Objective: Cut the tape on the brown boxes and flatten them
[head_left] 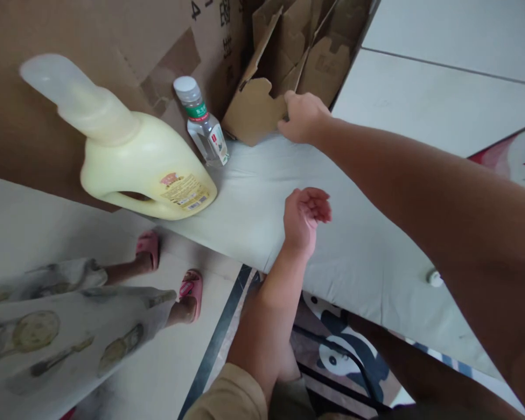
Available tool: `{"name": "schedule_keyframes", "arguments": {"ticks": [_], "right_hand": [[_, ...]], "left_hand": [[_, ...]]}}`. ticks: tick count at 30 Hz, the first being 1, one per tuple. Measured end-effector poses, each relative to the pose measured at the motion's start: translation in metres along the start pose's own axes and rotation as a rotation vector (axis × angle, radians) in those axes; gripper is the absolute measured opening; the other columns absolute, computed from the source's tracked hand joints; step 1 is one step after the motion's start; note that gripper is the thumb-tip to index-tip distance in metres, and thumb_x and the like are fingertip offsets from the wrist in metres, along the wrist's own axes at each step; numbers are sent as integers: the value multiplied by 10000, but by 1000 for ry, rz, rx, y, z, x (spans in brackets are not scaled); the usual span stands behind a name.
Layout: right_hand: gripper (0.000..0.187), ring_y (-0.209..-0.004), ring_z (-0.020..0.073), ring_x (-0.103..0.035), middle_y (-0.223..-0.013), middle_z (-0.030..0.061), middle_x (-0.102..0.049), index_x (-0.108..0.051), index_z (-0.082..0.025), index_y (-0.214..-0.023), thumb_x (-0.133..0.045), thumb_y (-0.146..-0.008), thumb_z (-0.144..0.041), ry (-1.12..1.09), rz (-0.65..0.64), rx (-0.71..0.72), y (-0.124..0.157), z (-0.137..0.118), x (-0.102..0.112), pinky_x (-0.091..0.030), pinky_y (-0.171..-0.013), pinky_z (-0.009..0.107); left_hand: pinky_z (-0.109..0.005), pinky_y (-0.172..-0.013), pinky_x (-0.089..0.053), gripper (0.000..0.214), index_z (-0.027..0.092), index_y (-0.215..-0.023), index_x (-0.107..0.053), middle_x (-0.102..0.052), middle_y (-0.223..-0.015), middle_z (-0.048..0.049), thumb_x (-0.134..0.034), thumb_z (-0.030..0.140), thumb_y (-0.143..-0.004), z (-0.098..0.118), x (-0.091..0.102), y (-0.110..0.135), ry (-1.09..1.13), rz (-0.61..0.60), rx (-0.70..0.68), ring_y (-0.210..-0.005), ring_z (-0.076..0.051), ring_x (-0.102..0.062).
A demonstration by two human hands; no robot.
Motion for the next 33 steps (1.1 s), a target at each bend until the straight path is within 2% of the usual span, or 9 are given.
{"name": "schedule_keyframes", "arguments": {"ticks": [4,8,11,14,18,20,22,29,33], "right_hand": [[194,-907,329,-698,-837,83,-681,-481,-263,-851,-652,-883,-346,335,72,-107,53,-1,43,-562,-854,500],[253,-780,238,-662,-721,42,-648,-499,-259,-814,-534,-990,-436,336,162,-38,127,-2,90,-502,-764,387],[330,-644,194,-605,-654,28,-604,-556,-252,-794,-438,-1022,-459,276,303,69,213,-6,133,-450,-642,355],[327,-580,192,-601,-687,28,-639,-640,-275,-831,-438,-1013,-456,242,501,110,309,-10,171,-442,-568,369],[357,-647,240,-669,-709,38,-654,-720,-336,-801,-469,-978,-519,175,734,15,403,0,194,-422,-542,406],[348,-681,242,-660,-747,43,-681,-746,-324,-825,-502,-974,-522,90,755,-147,425,18,191,-408,-582,410],[395,-729,234,-639,-818,47,-713,-764,-295,-871,-485,-1000,-543,-15,769,-274,435,39,184,-410,-643,406],[393,-1050,247,-674,-1165,45,-713,-701,-302,-1239,-483,-1045,-565,-385,747,-341,441,81,151,-536,-946,449],[496,-1073,253,-689,-1226,39,-676,-508,-405,-1453,-593,-995,-576,-508,712,-278,438,81,139,-576,-956,471]], "left_hand": [[-266,-548,-321,392,224,-625,-483,-378,-516,37,-375,399,-959,17,24,5,-20,353,-383,-484,-109,-411],[-294,-622,-346,298,235,-673,-417,-358,-596,35,-377,347,-947,36,41,10,-123,455,-700,-575,-129,-428],[-317,-712,-385,270,235,-753,-430,-468,-749,3,-369,382,-971,43,46,13,-238,509,-805,-725,-143,-507],[-328,-800,-436,327,238,-866,-525,-584,-913,-27,-398,517,-979,37,33,13,-363,391,-772,-901,-171,-590],[-367,-891,-519,536,242,-975,-663,-704,-1017,-67,-402,709,-956,9,-16,19,-495,-137,-687,-1015,-230,-671],[-386,-922,-544,591,251,-1026,-715,-735,-1066,-75,-389,739,-958,-7,-39,27,-536,-351,-682,-1056,-251,-692],[-391,-958,-554,599,271,-1089,-742,-750,-1139,-69,-376,731,-972,-18,-51,32,-550,-419,-707,-1119,-260,-699],[-427,-1086,-537,483,315,-1165,-784,-787,-1206,-4,-493,646,-967,-25,-61,33,-571,-385,-901,-1201,-256,-713],[-457,-1003,-573,505,271,-864,-807,-805,-901,-26,-479,638,-977,-28,-61,35,-682,-373,-926,-1026,-258,-752]]}}
Point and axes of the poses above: each hand's wrist, its own y-axis away from the middle knuckle, its own x-axis out of the back of the hand, z = x × y, the point moved 6 cm from there along -y, towards the middle knuckle
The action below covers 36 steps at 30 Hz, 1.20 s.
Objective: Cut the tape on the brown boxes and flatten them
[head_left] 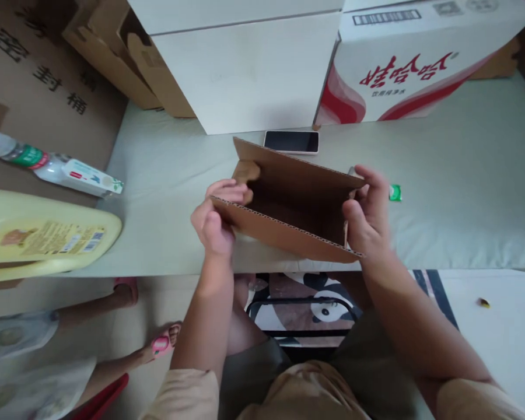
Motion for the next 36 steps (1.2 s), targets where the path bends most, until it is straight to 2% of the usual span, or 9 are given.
{"name": "schedule_keyframes", "arguments": {"ticks": [3,7,10,19,25,29,32,34,36], "right_hand": [[648,-1005,253,-698,-1128,33,-689,-397,-435,-1523,-647,-952,-611,-81,-36,-71,1,7,-6,-611,-886,471],[483,-1138,285,-693,-1204,50,-706,-608,-363,-1325,-561,-969,-686,-223,-53,-149,3,13,-9,-609,-991,519],[429,-1183,281,-695,-1244,21,-720,-638,-368,-1295,-484,-1015,-654,-328,-74,-206,6,18,-10,-598,-1043,541],[347,-847,208,-735,-928,-7,-761,-640,-320,-1239,-693,-946,-498,-248,-56,-232,7,30,-16,-635,-816,417],[90,-1143,247,-699,-1143,26,-734,-738,-326,-991,-694,-937,-384,-223,35,-101,6,21,-8,-561,-1068,506],[328,-1139,314,-689,-1131,60,-744,-798,-312,-934,-596,-916,-569,-291,-52,-29,6,18,-7,-530,-1078,583],[410,-1122,310,-694,-1100,68,-745,-794,-292,-846,-526,-943,-586,-312,-50,-32,6,18,-7,-516,-1084,575],[389,-1116,286,-698,-1088,59,-741,-771,-281,-783,-525,-971,-517,-294,-21,-39,6,18,-7,-507,-1097,549],[386,-1145,288,-688,-1116,60,-732,-760,-282,-822,-510,-978,-532,-260,0,-35,6,20,-7,-501,-1107,547]], "left_hand": [[-437,-935,-574,503,262,-704,-760,-751,-697,-32,-502,581,-994,-1,-2,2,-35,-22,40,-931,-250,-738],[-435,-918,-558,560,250,-609,-692,-710,-624,-41,-499,607,-994,-5,1,2,-37,22,85,-905,-249,-724],[-445,-893,-556,625,251,-526,-609,-644,-547,-40,-481,664,-977,-8,3,0,-35,48,91,-846,-251,-715],[-461,-911,-542,605,272,-528,-615,-561,-503,-31,-479,629,-998,-11,3,0,41,22,88,-807,-253,-683],[-427,-998,-529,545,259,-621,-660,-621,-615,-23,-524,625,-1000,-11,2,3,1,-6,130,-912,-233,-689],[-402,-1019,-535,398,264,-854,-687,-665,-775,-8,-611,642,-955,-18,4,5,-35,35,151,-971,-207,-692],[-426,-1106,-511,485,293,-1139,-666,-705,-1141,-41,-768,654,-832,-20,7,1,-117,56,165,-1171,-228,-673],[-462,-1181,-470,483,281,-1133,-708,-677,-1322,-67,-775,649,-826,-21,5,-2,-176,-38,206,-1326,-268,-620],[-495,-1224,-440,378,260,-1018,-773,-690,-1357,-67,-732,609,-878,-23,5,-5,-207,-130,261,-1381,-291,-601]]}}
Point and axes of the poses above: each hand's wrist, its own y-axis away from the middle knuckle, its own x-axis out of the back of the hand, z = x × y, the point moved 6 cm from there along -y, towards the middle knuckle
